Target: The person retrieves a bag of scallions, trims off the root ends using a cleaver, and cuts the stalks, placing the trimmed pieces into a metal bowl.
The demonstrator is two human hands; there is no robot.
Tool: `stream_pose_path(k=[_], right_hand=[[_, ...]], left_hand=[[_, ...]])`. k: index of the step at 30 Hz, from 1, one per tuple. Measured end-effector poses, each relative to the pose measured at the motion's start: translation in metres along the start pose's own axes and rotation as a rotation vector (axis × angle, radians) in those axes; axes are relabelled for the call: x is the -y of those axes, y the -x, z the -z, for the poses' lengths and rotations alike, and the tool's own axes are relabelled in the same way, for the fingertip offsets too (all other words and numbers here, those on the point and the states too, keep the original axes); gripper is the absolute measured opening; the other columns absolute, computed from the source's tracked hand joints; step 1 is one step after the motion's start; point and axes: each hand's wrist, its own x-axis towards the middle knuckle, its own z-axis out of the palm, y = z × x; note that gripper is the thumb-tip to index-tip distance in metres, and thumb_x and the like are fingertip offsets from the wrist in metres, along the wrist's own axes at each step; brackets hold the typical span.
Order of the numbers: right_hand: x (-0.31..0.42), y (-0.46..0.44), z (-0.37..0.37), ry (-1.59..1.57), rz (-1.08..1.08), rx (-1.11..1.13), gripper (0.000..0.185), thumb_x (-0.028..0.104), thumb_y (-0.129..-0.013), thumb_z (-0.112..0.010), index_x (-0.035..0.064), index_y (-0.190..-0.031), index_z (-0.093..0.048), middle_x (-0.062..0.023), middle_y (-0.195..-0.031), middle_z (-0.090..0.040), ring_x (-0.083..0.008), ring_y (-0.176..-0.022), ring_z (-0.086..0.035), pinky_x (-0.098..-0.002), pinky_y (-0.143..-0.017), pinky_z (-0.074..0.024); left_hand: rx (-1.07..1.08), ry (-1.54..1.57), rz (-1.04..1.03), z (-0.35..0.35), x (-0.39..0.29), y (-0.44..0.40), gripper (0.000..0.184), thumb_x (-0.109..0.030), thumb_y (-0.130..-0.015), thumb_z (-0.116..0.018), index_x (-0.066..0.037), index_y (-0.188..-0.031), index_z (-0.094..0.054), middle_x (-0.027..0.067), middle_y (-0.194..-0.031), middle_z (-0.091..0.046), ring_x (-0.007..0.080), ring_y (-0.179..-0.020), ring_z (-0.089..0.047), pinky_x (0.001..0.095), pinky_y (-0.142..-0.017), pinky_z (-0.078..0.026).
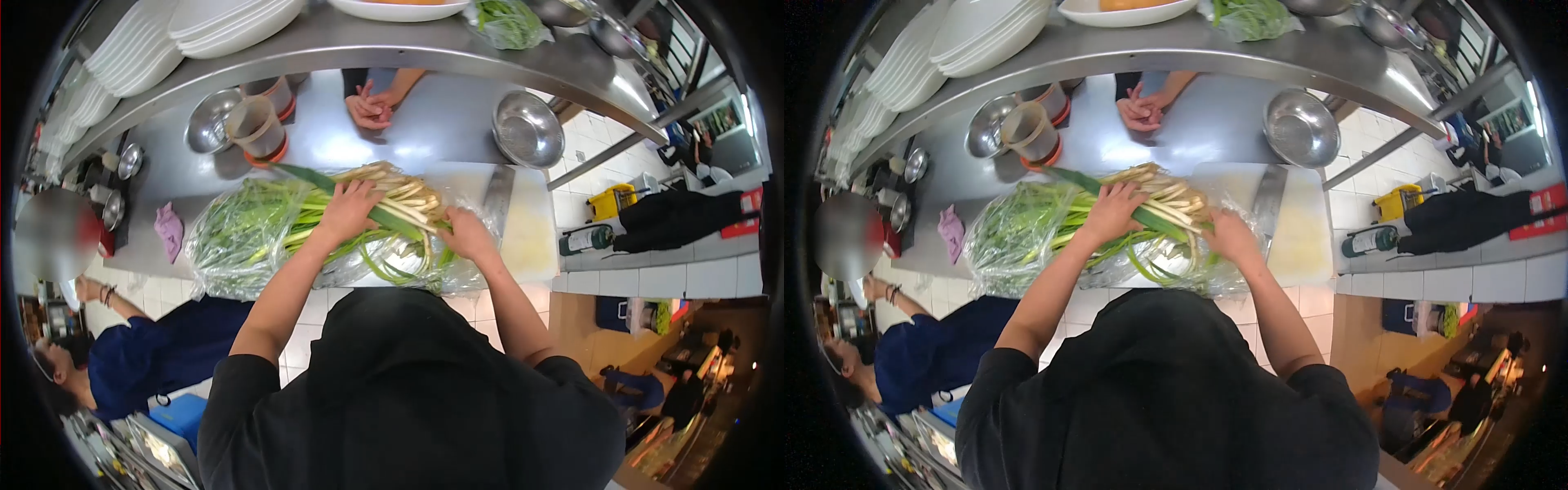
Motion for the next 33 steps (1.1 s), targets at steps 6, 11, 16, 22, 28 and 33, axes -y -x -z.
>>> stream_pose_path(k=[6,11,16,22,28,33], right_hand=[[-0.013,0.017,-0.021,-0.067,-0.148,0.056,0.037,0.027,-0.094,-0.069,0.0050,-0.121,-0.059,-0.0225,-0.114,-0.068,-0.0434,-0.107,-0.065,-0.0518,-0.091,-0.0532],[-0.005,0.023,-0.020,-0.077,-0.214,0.087,0.033,0.027,-0.094,-0.066,0.0067,-0.119,-0.059,-0.0213,-0.113,-0.069,-0.0432,-0.107,-0.066,-0.0526,-0.090,-0.0534],[-0.006,0.021,-0.026,-0.092,-0.187,0.056,0.033,0.025,-0.093,-0.064,0.0056,-0.118,-0.058,-0.0245,-0.112,-0.070,-0.0440,-0.107,-0.066,-0.0554,-0.090,-0.0524],[-0.002,0.016,-0.024,-0.075,-0.068,-0.038,0.043,0.028,-0.089,-0.069,0.0062,-0.123,-0.056,-0.0231,-0.109,-0.069,-0.0450,-0.105,-0.066,-0.0538,-0.088,-0.0541],[-0.012,0.006,-0.009,0.116,0.025,0.093,0.047,0.031,-0.089,-0.072,0.0062,-0.125,-0.056,-0.0226,-0.109,-0.069,-0.0428,-0.103,-0.068,-0.0545,-0.086,-0.0558],[-0.010,0.012,0.031,0.212,0.058,0.250,0.043,0.028,-0.090,-0.072,0.0052,-0.123,-0.056,-0.0209,-0.113,-0.067,-0.0421,-0.106,-0.066,-0.0517,-0.089,-0.0536]], left_hand=[[0.063,0.043,-0.076,0.014,0.014,-0.013,0.047,-0.025,-0.075,-0.085,-0.011,-0.115,-0.066,0.0087,-0.123,-0.062,0.0314,-0.123,-0.057,0.0509,-0.102,-0.047],[0.080,0.109,-0.063,0.047,0.032,0.013,0.020,-0.014,-0.079,-0.074,-0.008,-0.096,-0.064,0.0096,-0.107,-0.064,0.0327,-0.113,-0.059,0.0495,-0.094,-0.048],[-0.239,0.193,0.032,0.070,0.069,0.007,0.017,-0.012,-0.087,-0.070,-0.005,-0.102,-0.065,0.0130,-0.103,-0.067,0.0365,-0.106,-0.062,0.0499,-0.087,-0.048],[-0.295,0.359,0.301,0.056,0.124,-0.018,0.015,-0.014,-0.095,-0.066,-0.006,-0.108,-0.069,0.0169,-0.098,-0.071,0.0383,-0.098,-0.065,0.0494,-0.082,-0.051],[0.046,-0.167,0.138,0.009,0.153,-0.083,0.020,-0.023,-0.094,-0.067,-0.011,-0.109,-0.072,0.0125,-0.102,-0.074,0.0327,-0.106,-0.067,0.0497,-0.089,-0.053],[-0.100,-0.191,0.196,-0.018,0.129,-0.093,0.020,-0.024,-0.094,-0.068,-0.011,-0.108,-0.071,0.0109,-0.100,-0.073,0.0312,-0.105,-0.067,0.0516,-0.089,-0.052]])
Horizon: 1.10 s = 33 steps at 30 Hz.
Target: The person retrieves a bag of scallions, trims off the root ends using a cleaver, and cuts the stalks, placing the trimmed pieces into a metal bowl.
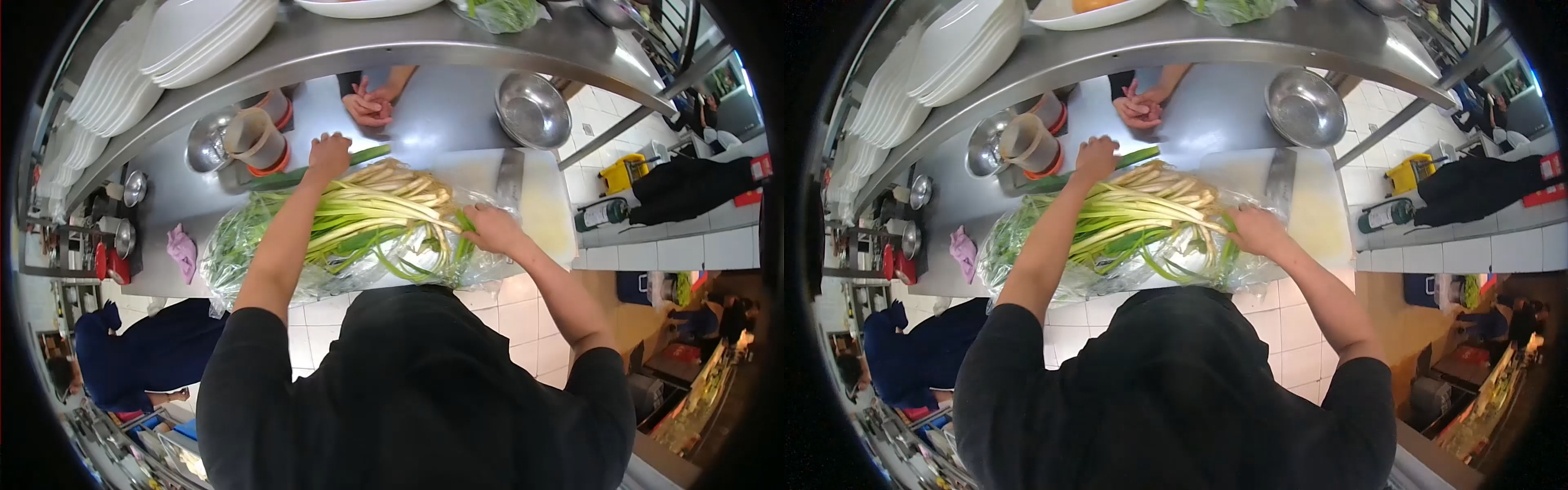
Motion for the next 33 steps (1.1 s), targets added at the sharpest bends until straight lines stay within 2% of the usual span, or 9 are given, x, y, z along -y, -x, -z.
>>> stream_pose_path(k=[3,5,8,11,15,17,24,29,33], right_hand=[[-0.018,0.005,0.000,-0.061,0.127,-0.093,0.044,0.029,-0.093,-0.069,0.0042,-0.127,-0.056,-0.0221,-0.109,-0.069,-0.0418,-0.101,-0.068,-0.0520,-0.088,-0.0552],[-0.031,0.004,0.008,-0.193,0.251,-0.104,0.040,0.028,-0.093,-0.069,0.0020,-0.122,-0.060,-0.0211,-0.106,-0.070,-0.0408,-0.099,-0.069,-0.0491,-0.089,-0.0544],[-0.050,-0.007,0.010,-0.361,0.059,-0.059,0.034,0.027,-0.093,-0.069,0.0011,-0.114,-0.063,-0.0194,-0.102,-0.071,-0.0403,-0.096,-0.068,-0.0483,-0.086,-0.0535],[-0.045,-0.011,0.001,-0.432,0.093,-0.113,0.030,0.025,-0.091,-0.071,0.0011,-0.109,-0.066,-0.0193,-0.098,-0.071,-0.0403,-0.093,-0.068,-0.0477,-0.084,-0.0532],[-0.029,-0.012,-0.021,-0.434,0.175,-0.192,0.030,0.026,-0.089,-0.073,0.0028,-0.107,-0.068,-0.0190,-0.097,-0.070,-0.0398,-0.094,-0.066,-0.0479,-0.084,-0.0521],[-0.023,-0.012,-0.039,-0.133,0.216,-0.335,0.027,0.026,-0.087,-0.075,0.0054,-0.104,-0.070,-0.0161,-0.099,-0.066,-0.0369,-0.099,-0.061,-0.0470,-0.086,-0.0497],[0.001,-0.018,-0.062,-0.054,0.152,-0.467,0.019,0.024,-0.084,-0.074,0.0072,-0.094,-0.073,-0.0116,-0.102,-0.058,-0.0334,-0.104,-0.056,-0.0472,-0.091,-0.0460],[0.022,-0.037,-0.061,-0.303,0.333,-0.581,0.013,0.016,-0.085,-0.069,0.0045,-0.089,-0.073,-0.0177,-0.099,-0.062,-0.0387,-0.102,-0.058,-0.0492,-0.091,-0.0462],[0.043,-0.045,-0.052,-0.491,0.259,-0.572,0.012,0.013,-0.086,-0.068,0.0024,-0.090,-0.072,-0.0203,-0.097,-0.063,-0.0424,-0.100,-0.059,-0.0498,-0.091,-0.0472]], left_hand=[[-0.026,0.314,0.012,0.031,-0.044,0.004,0.024,-0.024,-0.092,-0.070,-0.009,-0.110,-0.071,0.0119,-0.109,-0.072,0.0324,-0.106,-0.067,0.0480,-0.091,-0.052],[0.128,0.744,-0.210,0.037,-0.068,0.025,0.031,-0.030,-0.090,-0.075,-0.007,-0.110,-0.070,0.0131,-0.108,-0.071,0.0334,-0.102,-0.066,0.0455,-0.092,-0.052],[0.268,0.534,-0.504,0.042,-0.101,0.054,0.038,-0.035,-0.086,-0.077,-0.009,-0.113,-0.068,0.0139,-0.113,-0.069,0.0355,-0.112,-0.062,0.0492,-0.097,-0.050],[0.147,0.277,-0.484,0.036,-0.117,0.081,0.041,-0.037,-0.084,-0.078,-0.011,-0.113,-0.069,0.0118,-0.119,-0.066,0.0357,-0.119,-0.057,0.0510,-0.102,-0.047],[0.250,0.183,-0.343,0.042,-0.121,0.087,0.038,-0.034,-0.084,-0.078,-0.012,-0.114,-0.070,0.0107,-0.124,-0.063,0.0350,-0.121,-0.053,0.0524,-0.102,-0.046],[0.266,0.227,-0.333,0.041,-0.115,0.087,0.037,-0.033,-0.084,-0.077,-0.012,-0.115,-0.070,0.0105,-0.123,-0.065,0.0343,-0.121,-0.054,0.0527,-0.102,-0.045],[0.430,0.370,-0.313,0.053,-0.090,0.062,0.033,-0.032,-0.086,-0.077,-0.011,-0.110,-0.068,0.0108,-0.112,-0.069,0.0310,-0.114,-0.062,0.0484,-0.102,-0.041],[0.422,0.366,-0.415,0.064,-0.098,0.062,0.033,-0.031,-0.086,-0.077,-0.009,-0.110,-0.067,0.0130,-0.113,-0.069,0.0340,-0.114,-0.062,0.0477,-0.101,-0.041],[0.471,0.394,-0.430,0.057,-0.100,0.059,0.034,-0.024,-0.085,-0.074,-0.008,-0.115,-0.067,0.0157,-0.111,-0.069,0.0373,-0.111,-0.064,0.0505,-0.100,-0.046]])
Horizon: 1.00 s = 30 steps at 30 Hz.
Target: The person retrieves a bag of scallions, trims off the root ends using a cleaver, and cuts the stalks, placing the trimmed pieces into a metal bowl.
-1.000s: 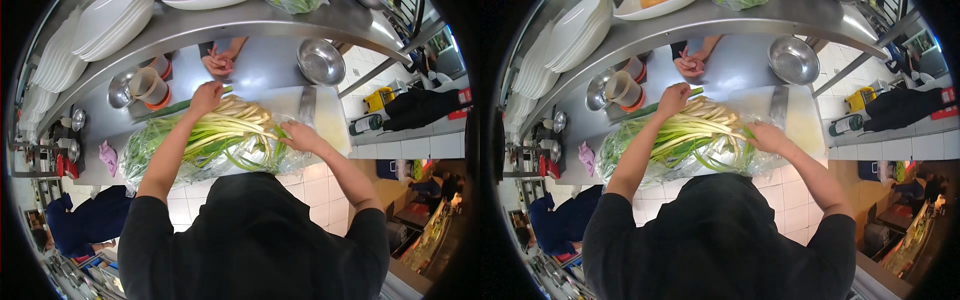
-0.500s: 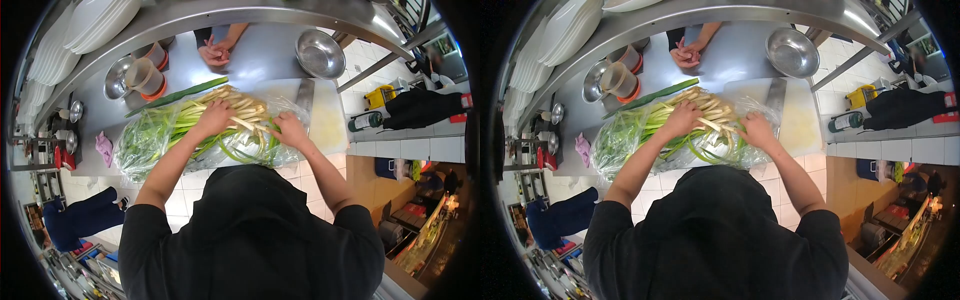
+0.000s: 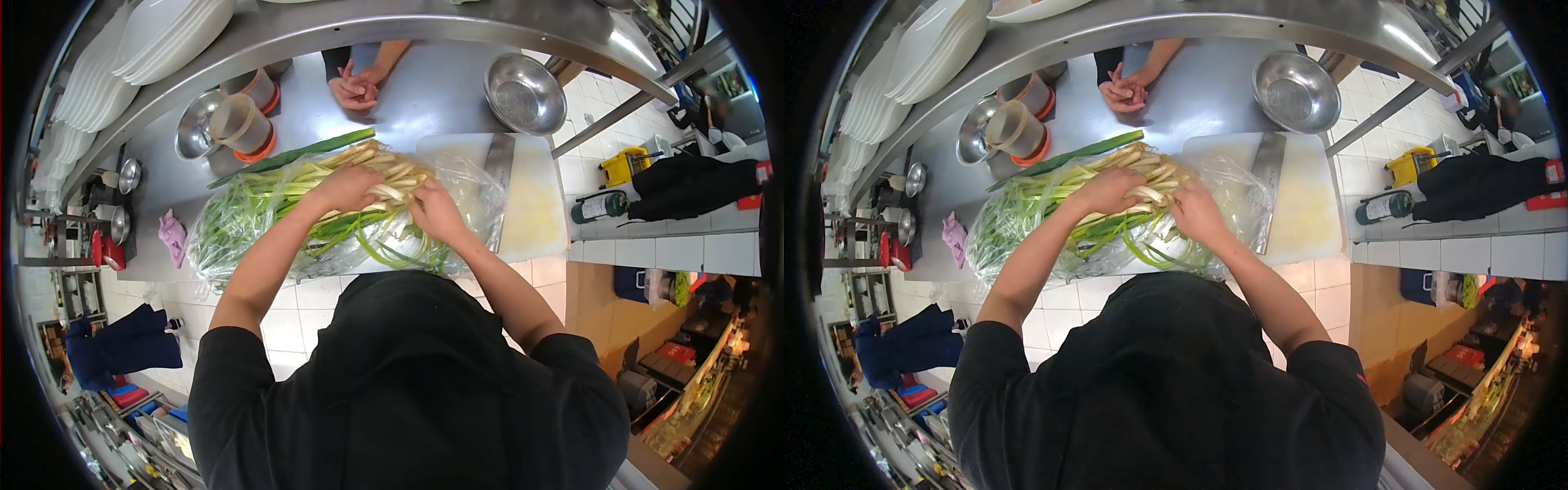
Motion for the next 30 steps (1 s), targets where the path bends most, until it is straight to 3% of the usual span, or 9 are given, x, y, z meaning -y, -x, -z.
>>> stream_pose_path(k=[3,7,10,14,16,18,20,26,30], right_hand=[[-0.003,0.000,0.005,-0.071,-0.089,0.052,0.013,0.011,-0.086,-0.068,-0.0004,-0.089,-0.071,-0.0216,-0.097,-0.062,-0.0441,-0.100,-0.059,-0.0496,-0.092,-0.0483],[-0.018,0.018,0.021,0.101,-0.082,-0.088,0.021,0.010,-0.085,-0.070,-0.0010,-0.103,-0.068,-0.0230,-0.101,-0.062,-0.0435,-0.104,-0.058,-0.0493,-0.093,-0.0486],[-0.032,0.019,0.021,0.161,-0.072,-0.053,0.032,0.010,-0.085,-0.071,0.0000,-0.115,-0.064,-0.0230,-0.105,-0.063,-0.0432,-0.107,-0.058,-0.0490,-0.095,-0.0485],[-0.049,0.017,0.008,0.189,-0.094,0.061,0.034,0.011,-0.086,-0.071,0.0004,-0.118,-0.063,-0.0226,-0.108,-0.063,-0.0434,-0.110,-0.057,-0.0495,-0.097,-0.0479],[-0.044,0.019,0.009,0.172,-0.131,0.053,0.033,0.011,-0.087,-0.071,-0.0001,-0.117,-0.063,-0.0227,-0.108,-0.064,-0.0436,-0.110,-0.057,-0.0493,-0.097,-0.0476],[-0.039,0.020,0.011,0.156,-0.161,0.043,0.032,0.011,-0.087,-0.070,-0.0006,-0.116,-0.064,-0.0228,-0.108,-0.064,-0.0438,-0.111,-0.056,-0.0492,-0.098,-0.0473],[-0.035,0.016,0.015,-0.005,-0.205,-0.006,0.030,0.011,-0.090,-0.069,-0.0018,-0.116,-0.064,-0.0231,-0.105,-0.066,-0.0415,-0.105,-0.061,-0.0468,-0.094,-0.0498],[-0.040,0.006,0.000,-0.297,-0.358,-0.081,0.040,0.004,-0.090,-0.068,-0.0016,-0.128,-0.056,-0.0149,-0.091,-0.064,-0.0247,-0.082,-0.063,-0.0373,-0.077,-0.0528],[-0.036,0.006,0.006,-0.331,-0.373,-0.040,0.046,0.002,-0.089,-0.068,-0.0001,-0.132,-0.052,-0.0137,-0.089,-0.063,-0.0241,-0.081,-0.062,-0.0365,-0.077,-0.0526]], left_hand=[[-0.048,0.036,-0.025,0.000,0.007,0.003,0.029,-0.020,-0.085,-0.074,-0.006,-0.108,-0.067,0.0169,-0.107,-0.067,0.0407,-0.104,-0.065,0.0500,-0.091,-0.052],[-0.113,0.020,0.018,-0.013,0.003,0.014,0.027,-0.020,-0.082,-0.076,-0.006,-0.103,-0.068,0.0163,-0.104,-0.067,0.0402,-0.100,-0.066,0.0502,-0.089,-0.052],[0.033,-0.119,0.174,-0.032,-0.006,0.019,0.027,-0.017,-0.079,-0.076,-0.008,-0.104,-0.070,0.0149,-0.100,-0.067,0.0369,-0.101,-0.067,0.0498,-0.093,-0.050],[-0.092,-0.218,0.119,-0.046,-0.004,0.019,0.027,-0.016,-0.075,-0.078,-0.009,-0.098,-0.067,0.0152,-0.098,-0.067,0.0355,-0.099,-0.067,0.0468,-0.091,-0.050],[-0.282,-0.043,0.071,-0.031,-0.014,0.018,0.026,-0.017,-0.077,-0.079,-0.008,-0.098,-0.065,0.0133,-0.097,-0.068,0.0370,-0.098,-0.065,0.0482,-0.086,-0.050],[-0.302,-0.017,0.096,-0.019,-0.023,0.008,0.026,-0.013,-0.078,-0.075,-0.006,-0.100,-0.064,0.0152,-0.098,-0.069,0.0384,-0.099,-0.064,0.0486,-0.087,-0.049],[-0.450,0.080,0.072,-0.008,-0.025,-0.006,0.028,-0.015,-0.079,-0.074,-0.007,-0.103,-0.062,0.0186,-0.103,-0.069,0.0406,-0.103,-0.064,0.0505,-0.095,-0.049],[-0.363,0.029,0.051,-0.051,-0.024,-0.028,0.037,-0.016,-0.079,-0.077,-0.007,-0.112,-0.064,0.0158,-0.107,-0.068,0.0375,-0.104,-0.065,0.0470,-0.089,-0.051],[-0.495,-0.063,0.109,-0.067,-0.040,-0.023,0.050,-0.015,-0.077,-0.077,-0.009,-0.124,-0.063,0.0131,-0.115,-0.068,0.0361,-0.108,-0.065,0.0466,-0.096,-0.049]])
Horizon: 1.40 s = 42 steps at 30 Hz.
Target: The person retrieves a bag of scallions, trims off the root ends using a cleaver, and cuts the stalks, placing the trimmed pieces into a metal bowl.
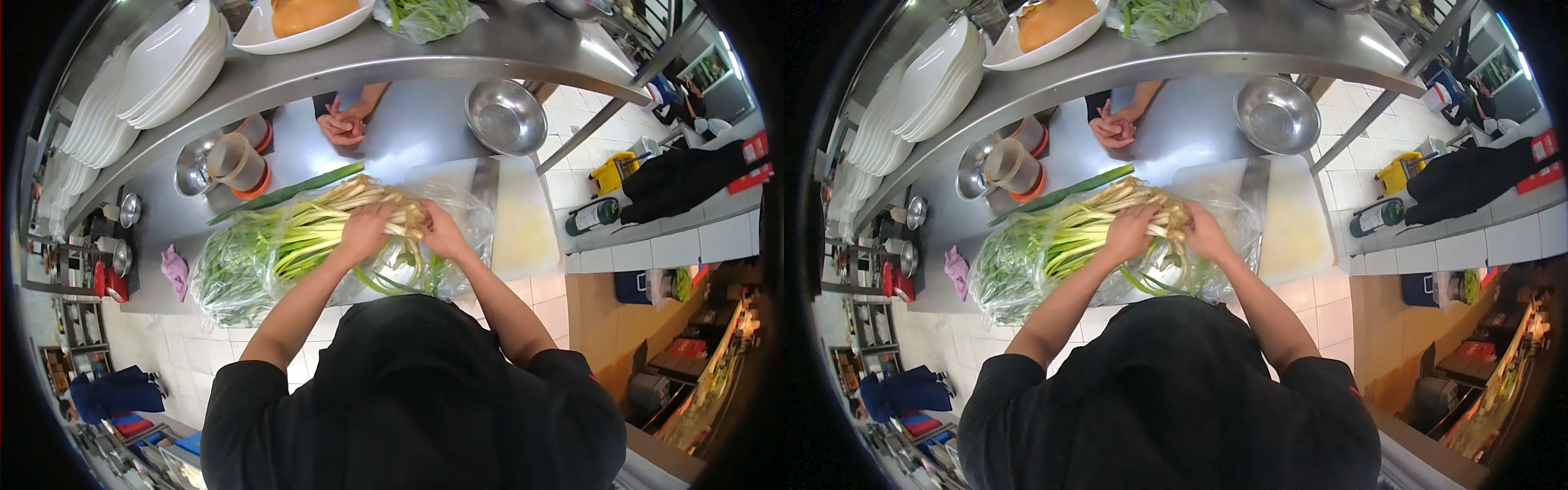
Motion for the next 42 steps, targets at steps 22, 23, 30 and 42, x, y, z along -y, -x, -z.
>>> stream_pose_path(k=[22,23,30,42], right_hand=[[0.002,-0.041,0.012,0.307,0.220,0.189,0.044,-0.002,-0.082,-0.066,0.0017,-0.125,-0.064,-0.0241,-0.124,-0.063,-0.0417,-0.119,-0.057,-0.0452,-0.104,-0.0471],[-0.007,-0.043,0.007,0.373,0.171,0.186,0.045,-0.002,-0.081,-0.066,0.0011,-0.126,-0.064,-0.0253,-0.123,-0.063,-0.0431,-0.122,-0.055,-0.0461,-0.107,-0.0449],[-0.012,-0.049,0.017,0.265,0.115,0.300,0.041,-0.001,-0.084,-0.065,-0.0022,-0.125,-0.063,-0.0241,-0.112,-0.068,-0.0370,-0.102,-0.066,-0.0417,-0.094,-0.0534],[-0.007,-0.030,0.009,-0.187,-0.008,0.183,0.037,0.010,-0.091,-0.067,-0.0059,-0.124,-0.067,-0.0156,-0.101,-0.073,-0.0238,-0.095,-0.070,-0.0365,-0.087,-0.0555]], left_hand=[[0.103,-0.149,0.019,-0.003,-0.014,0.011,0.071,-0.009,-0.067,-0.079,-0.004,-0.135,-0.056,0.0177,-0.119,-0.065,0.0368,-0.112,-0.060,0.0459,-0.099,-0.046],[0.051,-0.162,0.022,-0.008,-0.015,0.010,0.072,-0.010,-0.068,-0.079,-0.003,-0.136,-0.055,0.0178,-0.121,-0.064,0.0372,-0.113,-0.060,0.0463,-0.098,-0.046],[-0.005,-0.208,0.128,-0.021,-0.023,0.010,0.067,-0.010,-0.068,-0.079,-0.001,-0.131,-0.059,0.0166,-0.126,-0.063,0.0370,-0.115,-0.056,0.0461,-0.097,-0.044],[-0.104,0.005,-0.100,0.023,-0.019,0.016,0.049,0.000,-0.058,-0.072,-0.001,-0.106,-0.063,0.0167,-0.103,-0.062,0.0394,-0.104,-0.057,0.0469,-0.089,-0.047]])
